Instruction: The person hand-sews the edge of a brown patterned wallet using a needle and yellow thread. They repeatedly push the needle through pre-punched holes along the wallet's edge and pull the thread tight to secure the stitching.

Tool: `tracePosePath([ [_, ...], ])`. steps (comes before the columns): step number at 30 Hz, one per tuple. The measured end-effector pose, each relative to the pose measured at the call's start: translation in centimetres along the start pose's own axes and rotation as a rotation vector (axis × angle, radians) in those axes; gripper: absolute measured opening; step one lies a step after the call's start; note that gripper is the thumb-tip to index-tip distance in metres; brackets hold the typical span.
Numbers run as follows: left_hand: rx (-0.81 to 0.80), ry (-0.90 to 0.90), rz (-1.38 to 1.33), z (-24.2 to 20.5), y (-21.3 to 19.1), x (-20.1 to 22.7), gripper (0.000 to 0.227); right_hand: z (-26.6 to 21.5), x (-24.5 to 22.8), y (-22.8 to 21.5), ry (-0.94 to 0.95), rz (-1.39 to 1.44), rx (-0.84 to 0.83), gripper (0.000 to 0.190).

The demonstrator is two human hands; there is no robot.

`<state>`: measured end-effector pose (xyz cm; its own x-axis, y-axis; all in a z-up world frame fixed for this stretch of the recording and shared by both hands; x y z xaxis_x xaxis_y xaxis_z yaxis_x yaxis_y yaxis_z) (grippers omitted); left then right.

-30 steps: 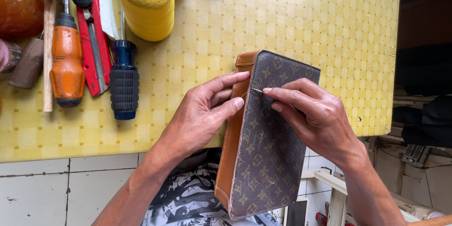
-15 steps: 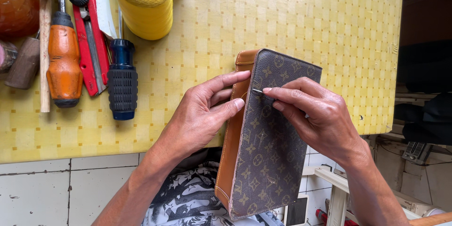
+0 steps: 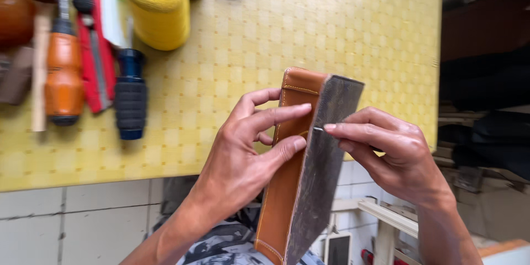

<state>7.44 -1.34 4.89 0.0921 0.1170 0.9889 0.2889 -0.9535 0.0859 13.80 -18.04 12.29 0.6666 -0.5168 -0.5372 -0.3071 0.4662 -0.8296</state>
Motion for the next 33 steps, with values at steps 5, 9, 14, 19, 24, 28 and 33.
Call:
tracePosePath([
  [5,-0.009,0.101,-0.103,-1.7,3.5,1.0,0.033,-3.7,0.7,-3.7,-0.002,0.027,0.051,0.017],
  [9,-0.092,0.191,-0.202,-1.7,5.9,2.1,0.037,-6.2,1.8,-5.4,0.022,0.009,0.099,0.016],
  [14,-0.156,0.335,-0.174,-0.9,7.4,3.4,0.033,-8.2,3.1,-6.6,0.05,0.035,0.192,0.017],
  [19,-0.165,0.404,-0.138,0.0,8.4,2.9,0.035,-8.9,4.4,-6.8,0.037,0.057,0.265,0.014],
  [24,-0.196,0.369,-0.172,0.3,8.8,2.9,0.028,-8.7,4.6,-7.3,0.036,0.074,0.29,0.008],
  [28,-0.232,0.382,-0.17,0.5,9.4,2.8,0.026,-8.3,4.2,-7.7,0.032,0.035,0.258,0.011],
  [33,-0.296,0.372,-0.177,0.9,9.5,3.2,0.023,-8.4,4.9,-7.3,0.021,0.085,0.256,0.011],
])
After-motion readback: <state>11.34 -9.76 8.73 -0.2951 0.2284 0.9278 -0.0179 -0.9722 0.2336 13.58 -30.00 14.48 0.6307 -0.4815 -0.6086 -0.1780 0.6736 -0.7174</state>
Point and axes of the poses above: each hand's wrist, its own z-axis towards the middle knuckle, its own y-axis out of the palm, x = y × z, the point moved 5 cm from there along z, towards the middle knuckle, and after that the axes turned 12 degrees about x, right-handed, at the moved point
